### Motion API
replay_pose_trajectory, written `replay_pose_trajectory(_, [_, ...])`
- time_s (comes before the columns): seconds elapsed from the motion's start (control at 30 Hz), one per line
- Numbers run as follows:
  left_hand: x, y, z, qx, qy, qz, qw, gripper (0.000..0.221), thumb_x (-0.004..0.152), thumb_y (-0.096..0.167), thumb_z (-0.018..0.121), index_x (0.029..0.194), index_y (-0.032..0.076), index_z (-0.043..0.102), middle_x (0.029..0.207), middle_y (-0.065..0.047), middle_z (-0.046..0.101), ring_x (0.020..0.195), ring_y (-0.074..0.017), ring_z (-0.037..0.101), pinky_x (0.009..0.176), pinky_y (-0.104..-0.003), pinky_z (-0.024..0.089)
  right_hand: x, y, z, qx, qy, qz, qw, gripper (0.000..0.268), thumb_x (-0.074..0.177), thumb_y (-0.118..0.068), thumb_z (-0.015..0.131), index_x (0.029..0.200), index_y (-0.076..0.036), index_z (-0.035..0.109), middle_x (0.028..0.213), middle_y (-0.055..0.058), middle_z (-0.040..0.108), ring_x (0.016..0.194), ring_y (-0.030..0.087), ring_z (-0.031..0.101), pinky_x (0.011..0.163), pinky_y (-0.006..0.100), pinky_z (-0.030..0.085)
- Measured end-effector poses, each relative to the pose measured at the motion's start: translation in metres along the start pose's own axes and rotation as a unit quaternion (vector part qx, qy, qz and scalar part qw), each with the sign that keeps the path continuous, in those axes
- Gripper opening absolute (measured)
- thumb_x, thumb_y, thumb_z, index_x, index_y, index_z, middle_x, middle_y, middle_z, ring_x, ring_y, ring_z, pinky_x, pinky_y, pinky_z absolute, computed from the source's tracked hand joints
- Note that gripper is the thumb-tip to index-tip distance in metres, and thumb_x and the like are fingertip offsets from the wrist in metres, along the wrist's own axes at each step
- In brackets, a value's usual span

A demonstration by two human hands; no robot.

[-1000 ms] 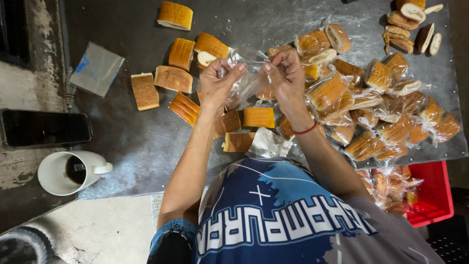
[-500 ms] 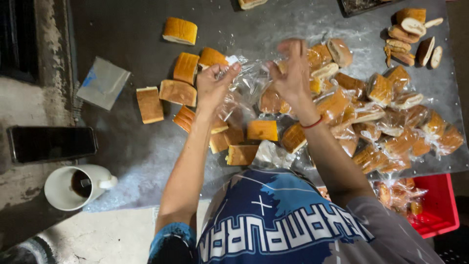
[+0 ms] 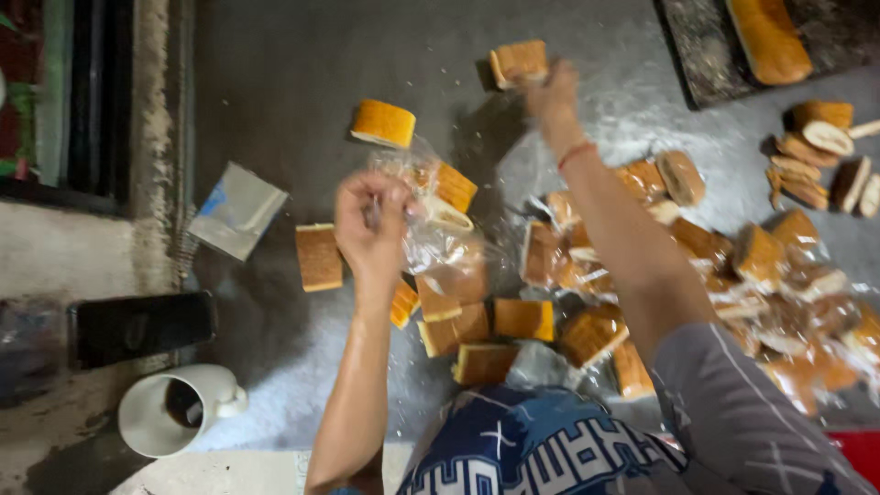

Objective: The person packs individual pieces of bread into plastic bags by hand and places them into a stack.

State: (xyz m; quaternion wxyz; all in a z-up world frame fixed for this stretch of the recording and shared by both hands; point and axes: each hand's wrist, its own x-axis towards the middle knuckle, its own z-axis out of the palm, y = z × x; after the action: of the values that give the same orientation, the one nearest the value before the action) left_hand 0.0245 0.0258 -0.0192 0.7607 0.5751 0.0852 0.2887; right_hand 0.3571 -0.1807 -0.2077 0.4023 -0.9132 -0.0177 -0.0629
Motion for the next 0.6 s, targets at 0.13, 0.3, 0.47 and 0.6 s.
replay_pose_trajectory(0.13, [0.006,-0.005,-0.011,0.230,-0.071,0.100,0.966,0.031,0.095,-0.009,0.054,0.109,0.010,0.074,0.123,-0.011,0.069,0.091,-0.0150,0.071,0.079,-0.028,0.061,0.048,0.022,0.021,0.002,0.009,0.010,1.000,0.070,0.081,-0.040,0.092,0.117,0.006,0.053,0.114,0.017,0.063,0.100,0.027,0.065,0.086,0.039,0.056])
replay_pose_trajectory(0.3, [0.024,-0.055,-0.018,0.396,-0.054,0.023,0.916,0.031,0.090,0.002,0.066,0.121,0.006,0.071,0.124,-0.019,0.070,0.093,-0.0267,0.075,0.080,-0.034,0.060,0.001,-0.042,0.002,0.225,-0.049,0.076,0.970,0.058,0.077,-0.017,0.082,0.118,0.002,0.045,0.115,0.015,0.064,0.102,0.025,0.068,0.083,0.041,0.061])
replay_pose_trajectory(0.47, [0.043,-0.076,-0.011,0.463,-0.066,0.133,0.874,0.044,0.085,0.015,0.084,0.123,-0.002,0.068,0.126,-0.022,0.067,0.109,-0.0363,0.071,0.092,-0.041,0.058,-0.113,-0.153,-0.082,0.480,-0.112,0.080,0.866,0.058,0.085,0.000,0.074,0.132,-0.002,0.041,0.122,0.017,0.061,0.113,0.028,0.065,0.093,0.039,0.064])
replay_pose_trajectory(0.6, [0.033,-0.030,0.020,0.228,-0.102,-0.203,0.947,0.058,0.077,0.005,0.065,0.134,-0.002,0.057,0.125,-0.021,0.070,0.094,-0.0354,0.076,0.073,-0.042,0.060,-0.200,-0.180,-0.111,0.467,-0.122,-0.109,0.869,0.058,0.092,0.006,0.071,0.138,-0.001,0.037,0.128,0.020,0.058,0.121,0.031,0.064,0.106,0.044,0.060])
